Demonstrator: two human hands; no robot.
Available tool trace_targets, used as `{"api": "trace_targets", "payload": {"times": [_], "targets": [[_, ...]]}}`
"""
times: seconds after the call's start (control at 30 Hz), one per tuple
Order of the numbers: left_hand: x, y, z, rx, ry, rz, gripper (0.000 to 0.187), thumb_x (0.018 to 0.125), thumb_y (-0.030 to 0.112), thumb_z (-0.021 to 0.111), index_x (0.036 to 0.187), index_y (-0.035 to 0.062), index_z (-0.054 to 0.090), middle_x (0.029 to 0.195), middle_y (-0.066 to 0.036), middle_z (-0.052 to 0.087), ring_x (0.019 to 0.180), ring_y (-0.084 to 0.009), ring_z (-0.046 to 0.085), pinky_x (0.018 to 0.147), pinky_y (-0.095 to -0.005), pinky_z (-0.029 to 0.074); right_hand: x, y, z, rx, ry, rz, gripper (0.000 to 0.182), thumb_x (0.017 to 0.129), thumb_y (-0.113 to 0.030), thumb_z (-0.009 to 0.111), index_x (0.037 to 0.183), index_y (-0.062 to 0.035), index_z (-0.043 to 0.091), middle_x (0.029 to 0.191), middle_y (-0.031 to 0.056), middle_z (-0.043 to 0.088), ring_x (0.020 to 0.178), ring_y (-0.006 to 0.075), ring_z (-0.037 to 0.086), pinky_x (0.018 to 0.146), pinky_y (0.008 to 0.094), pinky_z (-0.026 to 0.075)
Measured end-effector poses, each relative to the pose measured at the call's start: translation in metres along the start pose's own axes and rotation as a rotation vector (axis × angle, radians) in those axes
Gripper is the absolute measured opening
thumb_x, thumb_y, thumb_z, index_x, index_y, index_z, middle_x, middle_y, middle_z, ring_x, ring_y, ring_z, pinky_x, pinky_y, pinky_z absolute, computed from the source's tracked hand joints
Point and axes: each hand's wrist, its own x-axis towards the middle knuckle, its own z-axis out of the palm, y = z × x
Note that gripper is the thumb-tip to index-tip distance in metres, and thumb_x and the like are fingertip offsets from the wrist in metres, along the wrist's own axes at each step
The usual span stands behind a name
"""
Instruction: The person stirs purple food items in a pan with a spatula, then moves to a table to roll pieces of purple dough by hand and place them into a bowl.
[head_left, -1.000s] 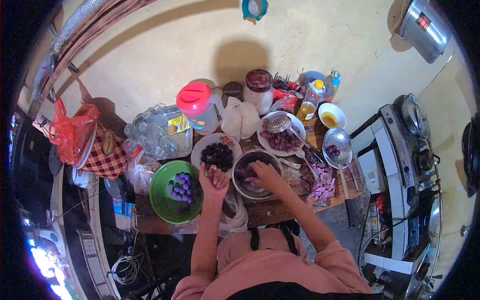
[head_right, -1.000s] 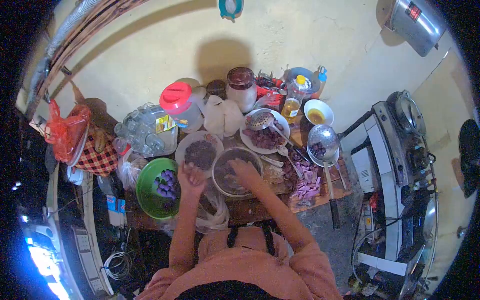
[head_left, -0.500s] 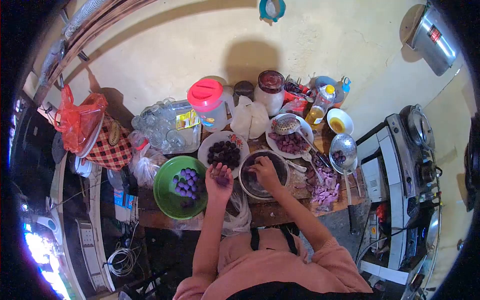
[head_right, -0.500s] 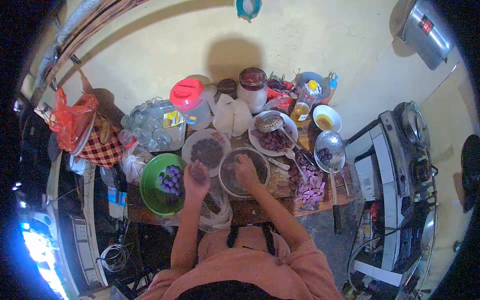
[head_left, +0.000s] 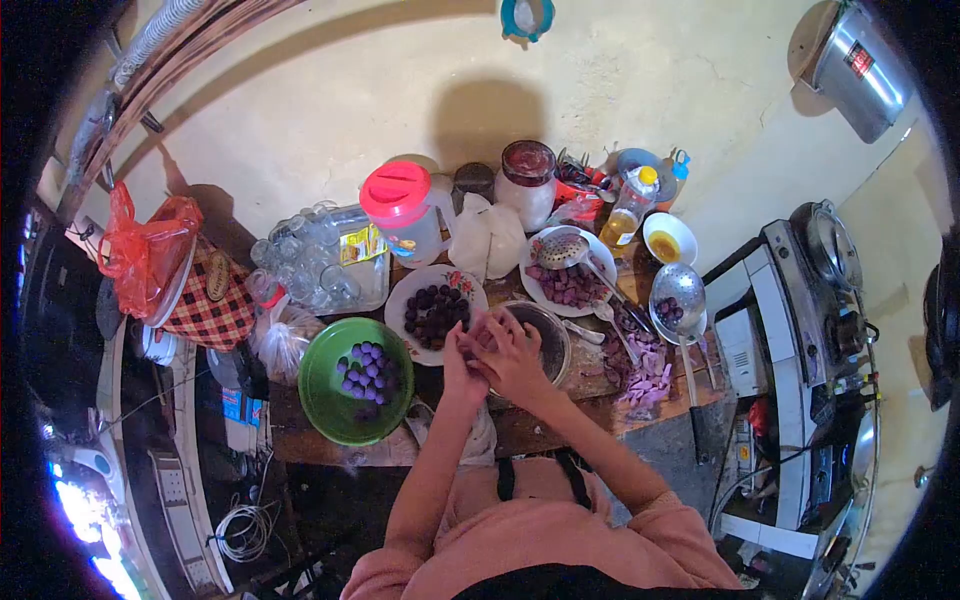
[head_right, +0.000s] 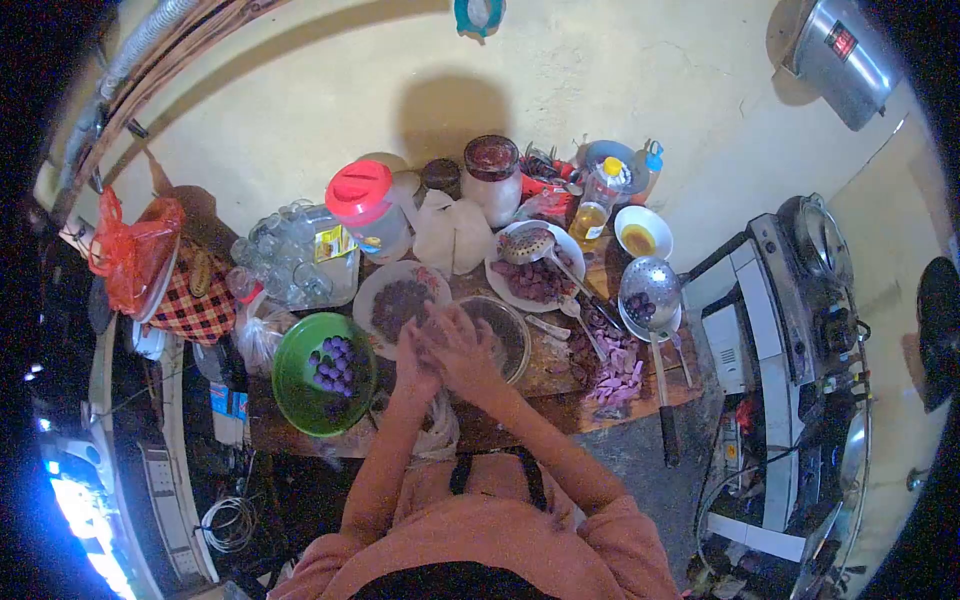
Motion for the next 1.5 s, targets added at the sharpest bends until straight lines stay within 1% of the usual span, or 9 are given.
{"api": "trace_targets", "payload": {"times": [0.27,0.43,0.57,0.67,0.77,1.07,1.23,1.33,1.5], "targets": [[0.008,-0.023,-0.001,0.112,0.224,-0.042,0.031,0.084,0.035,0.047,0.088,0.0062,0.058,0.076,-0.006,0.059,0.063,-0.0158,0.055,0.060,-0.0278,0.047,-0.003,0.002,-0.019,0.110,-0.188,0.351,0.089,0.064,-0.030,0.067,0.136,-0.0183,0.016,0.139,0.0183,0.009,0.125,0.0413,0.013,0.097,0.0540,0.011],[0.023,-0.022,-0.022,-0.034,0.076,-0.142,0.026,0.084,0.029,0.050,0.064,0.0132,0.047,0.039,0.006,0.033,0.028,-0.0084,0.026,0.028,-0.0215,0.023,0.002,0.028,-0.052,0.282,0.043,0.206,0.086,0.070,-0.030,0.066,0.135,-0.0094,0.013,0.138,0.0196,0.012,0.126,0.0362,0.014,0.100,0.0431,0.015],[0.030,-0.022,-0.041,-0.132,-0.362,-0.195,0.020,0.085,0.029,0.050,0.086,0.0099,0.052,0.055,0.001,0.051,0.042,-0.0092,0.046,0.039,-0.0196,0.040,-0.004,0.053,-0.045,0.607,0.058,0.383,0.075,0.080,-0.026,0.057,0.135,-0.0044,0.011,0.138,0.0159,0.015,0.128,0.0257,0.016,0.102,0.0363,0.015],[0.020,-0.035,0.012,0.085,-0.046,0.034,0.043,0.085,0.032,0.049,0.122,0.0128,0.037,0.106,-0.007,0.054,0.091,-0.0165,0.056,0.078,-0.0269,0.046,-0.005,0.056,-0.038,0.873,0.135,0.470,0.064,0.086,-0.020,0.048,0.135,-0.0029,0.010,0.138,0.0136,0.016,0.128,0.0217,0.016,0.103,0.0316,0.013],[0.009,-0.036,0.019,0.131,-0.204,-0.057,0.061,0.086,0.031,0.048,0.135,0.0231,0.013,0.138,-0.004,0.023,0.125,-0.0223,0.025,0.102,-0.0380,0.025,0.000,0.053,-0.034,0.643,0.177,0.324,0.059,0.088,-0.020,0.042,0.135,-0.0058,0.010,0.139,0.0144,0.017,0.128,0.0257,0.016,0.103,0.0377,0.012],[-0.001,-0.071,0.034,-0.156,-0.388,0.301,0.059,0.085,0.052,0.029,0.135,0.0248,0.017,0.139,0.001,0.021,0.126,-0.0195,0.023,0.101,-0.0444,0.020,-0.002,0.003,-0.032,-0.148,-0.154,0.105,0.055,0.086,-0.026,0.035,0.134,-0.0053,0.018,0.139,0.0143,0.017,0.129,0.0330,0.012,0.097,0.0573,0.006],[0.015,-0.066,0.005,-0.023,-0.532,-0.149,0.058,0.085,0.045,0.037,0.134,0.0194,0.021,0.139,-0.001,0.021,0.126,-0.0236,0.022,0.102,-0.0416,0.019,-0.001,0.013,-0.005,0.002,-0.063,0.183,0.058,0.081,-0.027,0.040,0.132,-0.0046,0.023,0.139,0.0138,0.016,0.129,0.0327,0.011,0.097,0.0587,0.001],[-0.014,-0.068,0.079,-0.133,-0.095,0.157,0.056,0.086,0.043,0.039,0.133,0.0177,0.024,0.138,-0.002,0.022,0.126,-0.0252,0.021,0.103,-0.0418,0.015,-0.002,0.011,-0.020,-0.102,-0.197,0.071,0.060,0.079,-0.028,0.041,0.132,-0.0045,0.024,0.138,0.0146,0.018,0.128,0.0329,0.012,0.096,0.0597,0.000],[-0.001,-0.061,0.017,-1.626,-0.390,-0.651,0.067,0.082,0.059,0.030,0.135,0.0188,0.020,0.138,0.000,0.023,0.124,-0.0206,0.026,0.101,-0.0408,0.022,0.011,0.017,-0.019,-0.086,-0.111,0.101,0.060,0.078,-0.030,0.042,0.131,-0.0068,0.027,0.137,0.0153,0.020,0.129,0.0323,0.013,0.095,0.0620,-0.002]]}}
